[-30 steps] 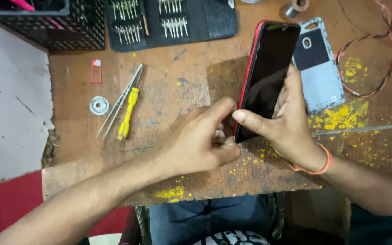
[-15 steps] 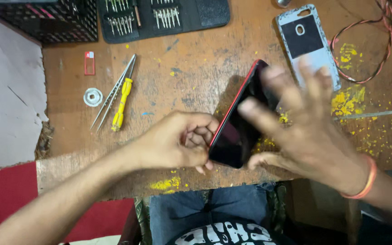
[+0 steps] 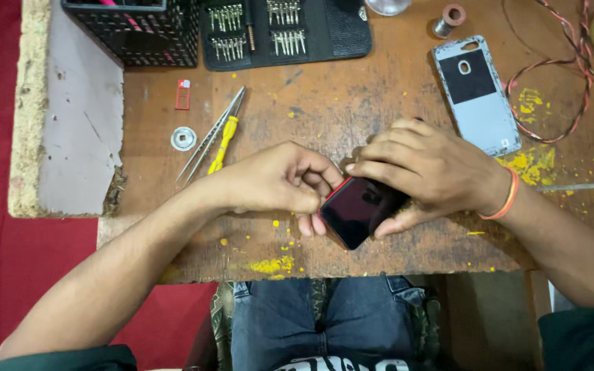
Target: The person removes the SIM card tray from a red smartphone, then opens the device to reveal the internal battery and components. They close the phone and repeatedly press along the edges of the casing, attempting to snap it shut. The person continues to manipulate the phone's edges and corners throughout the clip.
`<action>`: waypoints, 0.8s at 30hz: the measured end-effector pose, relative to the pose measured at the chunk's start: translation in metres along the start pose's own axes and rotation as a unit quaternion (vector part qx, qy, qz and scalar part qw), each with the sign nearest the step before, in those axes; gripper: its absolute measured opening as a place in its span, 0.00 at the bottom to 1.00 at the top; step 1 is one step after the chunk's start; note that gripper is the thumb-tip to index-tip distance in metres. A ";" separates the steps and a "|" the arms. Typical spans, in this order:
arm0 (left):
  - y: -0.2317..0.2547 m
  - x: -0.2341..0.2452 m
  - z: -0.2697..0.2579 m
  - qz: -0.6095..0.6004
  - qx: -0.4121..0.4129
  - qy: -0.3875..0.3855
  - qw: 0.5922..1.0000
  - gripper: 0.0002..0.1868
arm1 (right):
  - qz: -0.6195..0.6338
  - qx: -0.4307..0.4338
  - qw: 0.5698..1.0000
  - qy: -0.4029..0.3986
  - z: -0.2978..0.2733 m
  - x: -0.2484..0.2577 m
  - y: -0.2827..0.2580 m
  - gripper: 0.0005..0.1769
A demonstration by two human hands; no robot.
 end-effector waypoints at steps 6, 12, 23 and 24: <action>0.002 0.005 -0.004 -0.017 -0.023 0.025 0.999 0.17 | -0.062 -0.034 0.997 0.016 -0.009 0.000 -0.003 0.48; -0.006 -0.003 0.000 0.082 -0.016 0.038 0.996 0.13 | -0.166 -0.012 0.986 0.006 -0.017 -0.003 -0.008 0.46; 0.031 -0.006 -0.027 0.266 -0.188 0.202 0.924 0.11 | -0.192 -0.033 0.981 0.007 -0.013 0.006 -0.012 0.41; 0.031 -0.008 -0.027 0.260 -0.191 0.195 0.926 0.11 | -0.199 -0.037 0.979 -0.002 -0.013 0.005 -0.013 0.41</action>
Point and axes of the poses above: each hand's wrist, its own z-axis towards the middle knuckle, its own x-axis out of the back of the hand, y = z × x, the point moved 6 cm from there along z, towards the middle knuckle, and after that the axes turned 11 degrees about x, right-handed, at the moved point
